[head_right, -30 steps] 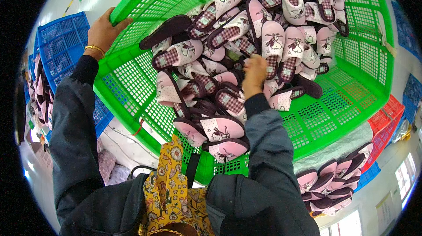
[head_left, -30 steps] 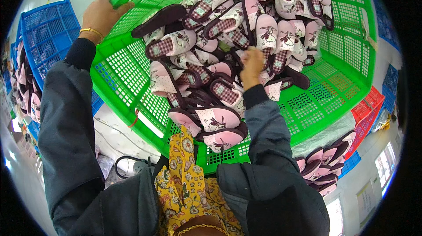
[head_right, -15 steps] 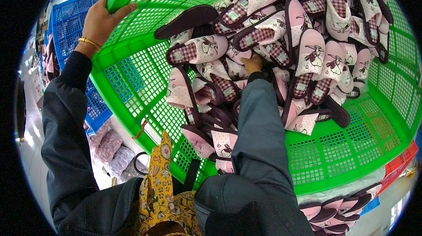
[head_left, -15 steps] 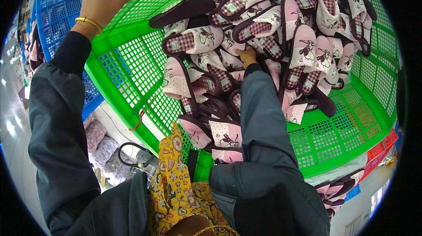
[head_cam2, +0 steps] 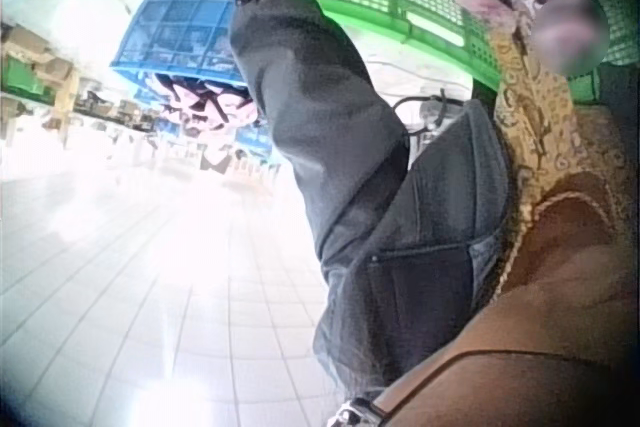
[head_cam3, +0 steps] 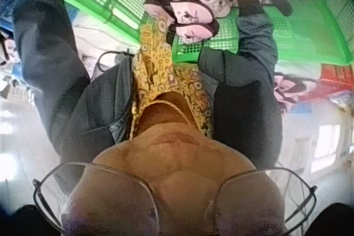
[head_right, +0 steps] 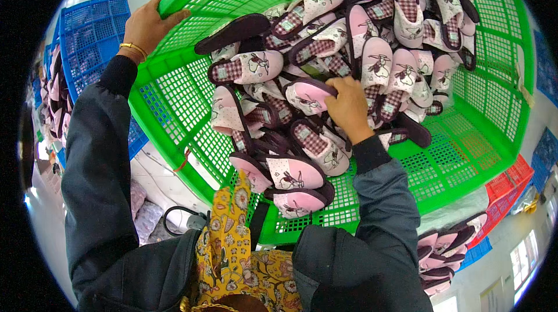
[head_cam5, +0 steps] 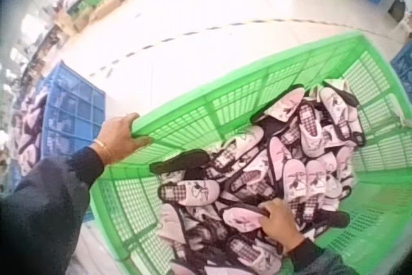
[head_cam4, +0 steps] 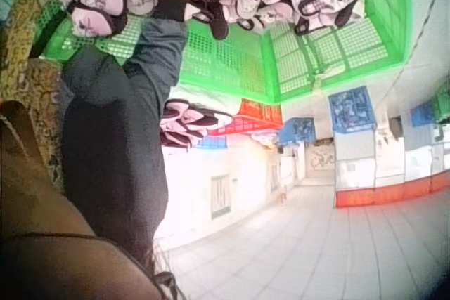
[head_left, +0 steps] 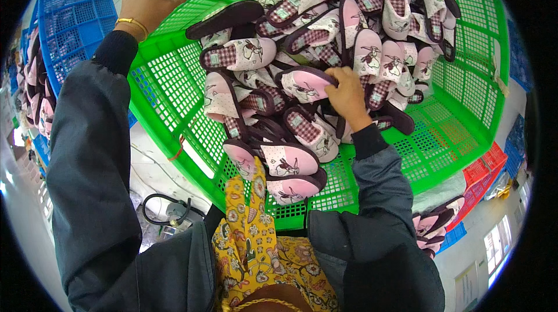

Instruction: The person repeatedly picks up pairs of pink and brown patterned slippers from a green plastic basket and places them onto a nearby pile on the floor. The person handles the slippers by hand, moving them one pair at a time from the basket to the pile.

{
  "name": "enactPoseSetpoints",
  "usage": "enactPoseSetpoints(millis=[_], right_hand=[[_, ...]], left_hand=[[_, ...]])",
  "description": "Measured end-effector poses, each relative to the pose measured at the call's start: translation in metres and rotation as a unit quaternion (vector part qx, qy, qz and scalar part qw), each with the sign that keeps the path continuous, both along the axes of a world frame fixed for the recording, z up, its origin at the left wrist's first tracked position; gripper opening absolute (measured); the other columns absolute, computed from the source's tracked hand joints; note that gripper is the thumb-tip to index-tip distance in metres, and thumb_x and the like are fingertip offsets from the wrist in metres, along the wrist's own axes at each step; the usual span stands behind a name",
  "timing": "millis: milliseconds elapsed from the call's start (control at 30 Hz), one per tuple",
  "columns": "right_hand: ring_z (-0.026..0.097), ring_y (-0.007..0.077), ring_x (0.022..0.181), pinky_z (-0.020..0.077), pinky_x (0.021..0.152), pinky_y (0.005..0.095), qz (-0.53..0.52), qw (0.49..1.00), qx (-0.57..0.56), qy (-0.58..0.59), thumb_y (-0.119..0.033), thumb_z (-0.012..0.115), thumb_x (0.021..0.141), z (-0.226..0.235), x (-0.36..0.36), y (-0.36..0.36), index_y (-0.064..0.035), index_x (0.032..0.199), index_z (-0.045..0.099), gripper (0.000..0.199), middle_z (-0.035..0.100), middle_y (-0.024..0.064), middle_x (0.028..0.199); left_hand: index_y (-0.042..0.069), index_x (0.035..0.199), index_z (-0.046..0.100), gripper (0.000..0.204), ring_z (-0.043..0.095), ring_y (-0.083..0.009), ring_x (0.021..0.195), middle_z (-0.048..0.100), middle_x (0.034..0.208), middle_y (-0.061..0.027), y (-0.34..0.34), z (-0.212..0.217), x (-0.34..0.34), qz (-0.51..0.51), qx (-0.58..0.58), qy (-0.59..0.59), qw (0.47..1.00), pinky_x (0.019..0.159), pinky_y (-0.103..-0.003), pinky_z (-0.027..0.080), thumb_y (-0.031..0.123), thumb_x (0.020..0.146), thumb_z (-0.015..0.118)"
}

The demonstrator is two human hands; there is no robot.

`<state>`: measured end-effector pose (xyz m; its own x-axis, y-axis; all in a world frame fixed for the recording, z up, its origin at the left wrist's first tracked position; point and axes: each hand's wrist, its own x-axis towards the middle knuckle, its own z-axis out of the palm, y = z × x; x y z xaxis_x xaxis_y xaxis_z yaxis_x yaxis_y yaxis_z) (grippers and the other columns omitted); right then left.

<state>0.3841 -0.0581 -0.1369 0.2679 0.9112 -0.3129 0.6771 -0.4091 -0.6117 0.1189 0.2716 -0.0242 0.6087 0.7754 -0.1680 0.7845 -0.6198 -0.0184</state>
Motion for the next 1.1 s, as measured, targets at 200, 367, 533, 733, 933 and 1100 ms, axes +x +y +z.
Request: enactPoseSetpoints(millis=[200, 367, 533, 733, 933, 1100], right_hand=[[0.056, 0.0337, 0.090, 0.0438, 0.078, 0.0445, 0.150, 0.973, 0.063, -0.165, -0.012, 0.061, 0.069, -0.030, 0.051, 0.101, -0.0107, 0.091, 0.068, 0.023, 0.061, 0.0127, 0.088], [0.054, 0.0332, 0.082, 0.0437, 0.074, 0.0407, -0.229, 0.948, 0.206, -0.080, -0.015, 0.062, 0.078, -0.053, 0.018, 0.095, -0.0025, 0.093, 0.060, 0.020, 0.058, 0.0149, 0.085], [0.053, 0.0220, 0.073, 0.0435, 0.069, 0.0343, -0.563, 0.789, 0.028, 0.244, -0.025, 0.067, 0.083, -0.111, -0.066, -0.018, 0.0016, 0.091, 0.055, 0.030, 0.057, 0.0090, 0.081], [0.049, 0.0197, 0.058, 0.0398, 0.052, 0.0345, -0.700, 0.533, 0.006, 0.475, -0.047, 0.069, 0.080, -0.192, -0.060, -0.016, 0.0012, 0.096, 0.056, 0.053, 0.054, 0.0045, 0.073], [0.048, 0.0158, 0.067, 0.0371, 0.052, 0.0349, -0.727, 0.506, 0.004, 0.464, -0.039, 0.069, 0.083, -0.214, -0.056, -0.017, -0.0068, 0.098, 0.052, 0.040, 0.053, 0.0024, 0.081], [0.051, 0.0169, 0.073, 0.0425, 0.056, 0.0330, -0.783, 0.423, 0.149, 0.431, -0.028, 0.070, 0.084, -0.181, -0.066, 0.005, -0.0063, 0.110, 0.050, 0.040, 0.056, 0.0036, 0.097]], left_hand=[[0.010, 0.117, 0.058, 0.060, 0.065, -0.0361, 0.082, 0.068, 0.089, -0.0174, 0.000, 0.008, 0.011, 0.007, -0.023, 0.028, 0.999, 0.071, -0.043, 0.051, 0.057, 0.081, 0.062], [0.009, 0.110, 0.058, 0.057, 0.064, -0.0362, 0.081, 0.067, 0.084, -0.0158, 0.002, 0.004, 0.001, 0.007, -0.011, 0.009, 1.000, 0.070, -0.045, 0.050, 0.058, 0.080, 0.061], [0.009, 0.112, 0.058, 0.058, 0.064, -0.0365, 0.082, 0.067, 0.085, -0.0160, 0.001, 0.005, 0.009, 0.011, -0.035, 0.026, 0.999, 0.071, -0.045, 0.050, 0.057, 0.079, 0.062], [0.009, 0.108, 0.059, 0.056, 0.064, -0.0373, 0.081, 0.067, 0.084, -0.0174, -0.002, 0.001, 0.006, 0.022, -0.004, 0.004, 1.000, 0.070, -0.046, 0.050, 0.056, 0.079, 0.062], [0.009, 0.104, 0.059, 0.052, 0.063, -0.0386, 0.080, 0.066, 0.083, -0.0188, 0.000, 0.009, 0.007, 0.027, -0.040, 0.024, 0.999, 0.068, -0.046, 0.049, 0.055, 0.080, 0.062], [0.009, 0.102, 0.059, 0.050, 0.063, -0.0392, 0.077, 0.066, 0.080, -0.0174, 0.000, 0.006, 0.013, 0.011, -0.021, -0.005, 1.000, 0.065, -0.047, 0.049, 0.054, 0.080, 0.063]])
